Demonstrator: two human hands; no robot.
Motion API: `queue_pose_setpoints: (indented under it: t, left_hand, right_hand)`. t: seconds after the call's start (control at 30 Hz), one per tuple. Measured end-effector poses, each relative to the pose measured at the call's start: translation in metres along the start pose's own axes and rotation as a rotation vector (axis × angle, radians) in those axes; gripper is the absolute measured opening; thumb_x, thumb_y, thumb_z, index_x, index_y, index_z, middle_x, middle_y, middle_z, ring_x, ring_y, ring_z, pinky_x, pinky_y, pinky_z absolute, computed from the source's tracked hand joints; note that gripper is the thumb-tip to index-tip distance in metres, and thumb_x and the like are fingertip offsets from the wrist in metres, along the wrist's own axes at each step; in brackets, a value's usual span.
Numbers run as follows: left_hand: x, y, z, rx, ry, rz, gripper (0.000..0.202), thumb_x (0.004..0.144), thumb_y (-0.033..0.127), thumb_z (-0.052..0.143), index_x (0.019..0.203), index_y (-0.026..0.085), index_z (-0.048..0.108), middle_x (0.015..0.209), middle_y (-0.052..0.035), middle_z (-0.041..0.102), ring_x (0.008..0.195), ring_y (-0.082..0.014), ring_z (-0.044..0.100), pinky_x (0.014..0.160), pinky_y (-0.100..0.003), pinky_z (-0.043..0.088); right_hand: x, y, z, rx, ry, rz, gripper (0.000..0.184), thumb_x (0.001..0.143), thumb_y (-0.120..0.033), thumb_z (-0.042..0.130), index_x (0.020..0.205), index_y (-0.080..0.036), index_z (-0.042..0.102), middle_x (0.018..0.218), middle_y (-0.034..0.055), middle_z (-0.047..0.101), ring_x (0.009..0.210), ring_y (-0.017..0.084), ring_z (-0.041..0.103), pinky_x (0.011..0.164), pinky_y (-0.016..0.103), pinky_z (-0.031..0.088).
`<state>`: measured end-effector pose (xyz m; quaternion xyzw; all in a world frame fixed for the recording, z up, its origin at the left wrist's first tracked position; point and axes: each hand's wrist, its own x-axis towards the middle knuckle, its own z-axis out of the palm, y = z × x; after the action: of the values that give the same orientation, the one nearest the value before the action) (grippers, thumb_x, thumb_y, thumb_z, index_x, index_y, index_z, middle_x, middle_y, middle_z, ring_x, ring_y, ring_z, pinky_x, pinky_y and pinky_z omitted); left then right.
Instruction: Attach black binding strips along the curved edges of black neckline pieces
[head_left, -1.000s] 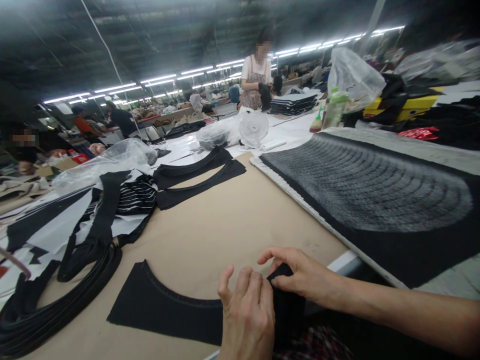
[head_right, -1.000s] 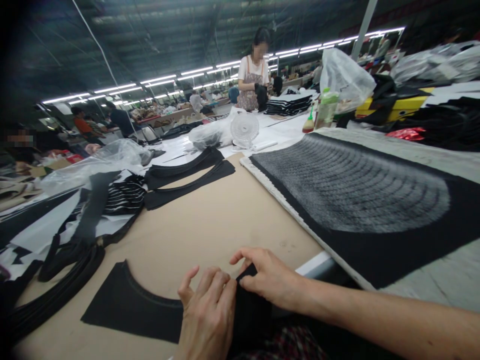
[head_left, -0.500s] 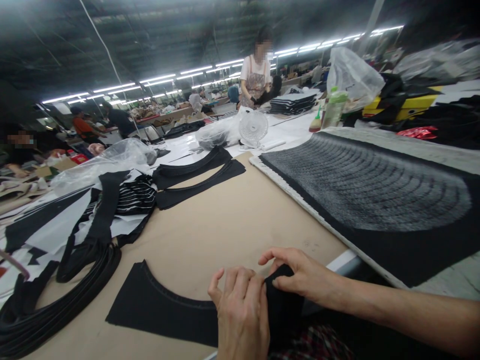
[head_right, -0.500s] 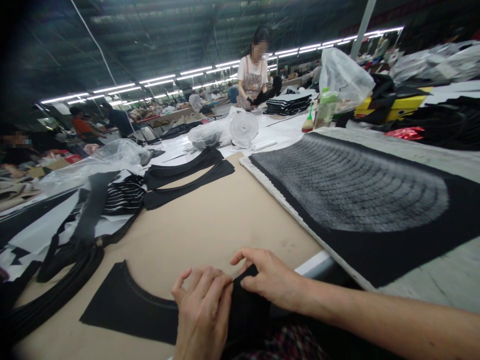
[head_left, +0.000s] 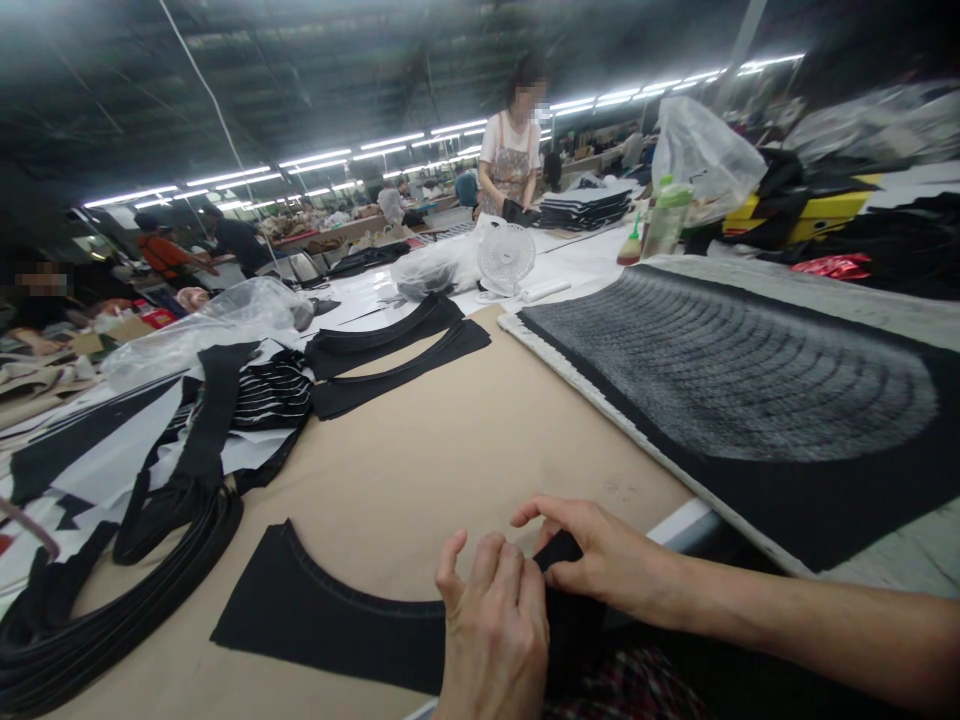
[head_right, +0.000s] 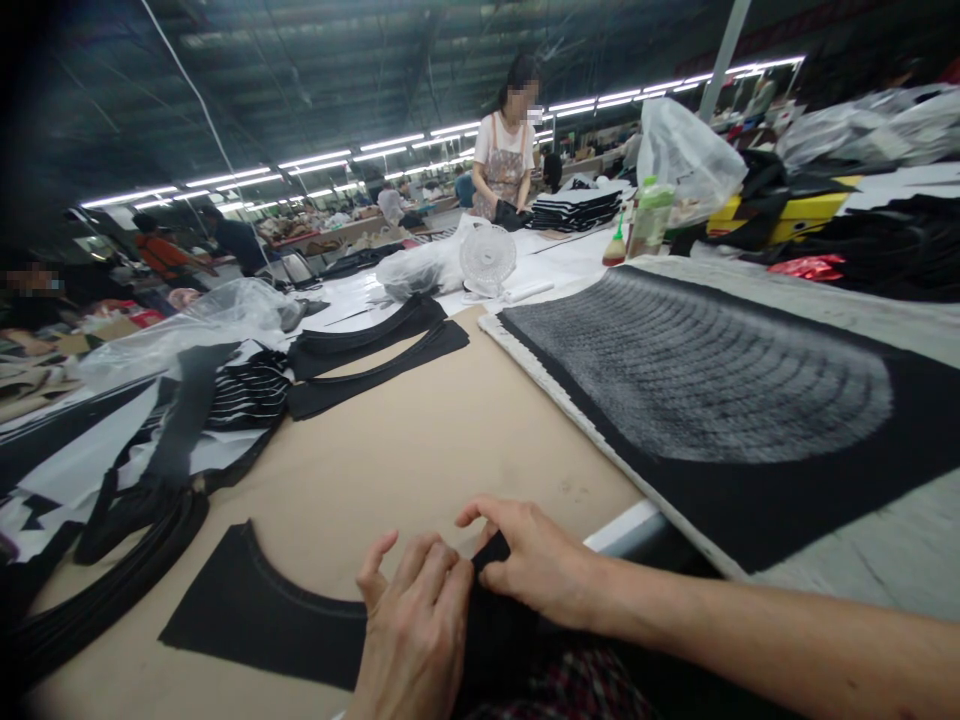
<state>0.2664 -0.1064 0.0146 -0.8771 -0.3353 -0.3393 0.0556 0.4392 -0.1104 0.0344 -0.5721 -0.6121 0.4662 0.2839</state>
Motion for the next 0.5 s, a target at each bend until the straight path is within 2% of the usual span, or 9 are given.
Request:
queue_pose_setpoints:
  t: [0.13,0.23,0.5]
  left_hand:
    - [-0.0002,0.0011,0.0021,0.076,0.025,0.088,0.025,0.088,0.005,0.041,0.079,0.018,0.060,0.078,-0.0016,0.061,0.095,-0.0160,0.057,0.109,-0.038,0.017]
    - [-0.0024,0.0017,0.0051,0.070,0.040,0.077,0.024,0.090,0.006,0.040,0.085,0.016,0.062,0.082,-0.0027,0.062,0.097,-0.0170,0.056,0.108,-0.038,0.017]
    - [0.0003,0.0009,0.0016,-0.210,0.027,-0.188,0.019,0.086,0.009,0.048,0.074,0.021,0.056,0.073,0.0033,0.055,0.080,-0.0159,0.052,0.101,-0.041,0.021]
  right_hand:
    - [-0.0003,0.0010,0.0024,-0.013,0.013,0.001,0.054,0.062,-0.012,0.056,0.116,-0.019,0.058,0.094,0.0020,0.065,0.095,0.022,0.058,0.086,0.032,0.042]
    - [-0.0014,-0.0008,0.0027,-0.001,0.014,0.006,0.052,0.063,-0.014,0.057,0.115,-0.019,0.058,0.094,0.0020,0.065,0.095,0.022,0.058,0.086,0.031,0.042]
    - [-0.0016,0.0016,0.0052,0.023,-0.011,0.021,0.052,0.059,-0.009,0.054,0.109,-0.019,0.059,0.075,-0.0044,0.056,0.074,0.015,0.053,0.065,0.025,0.038]
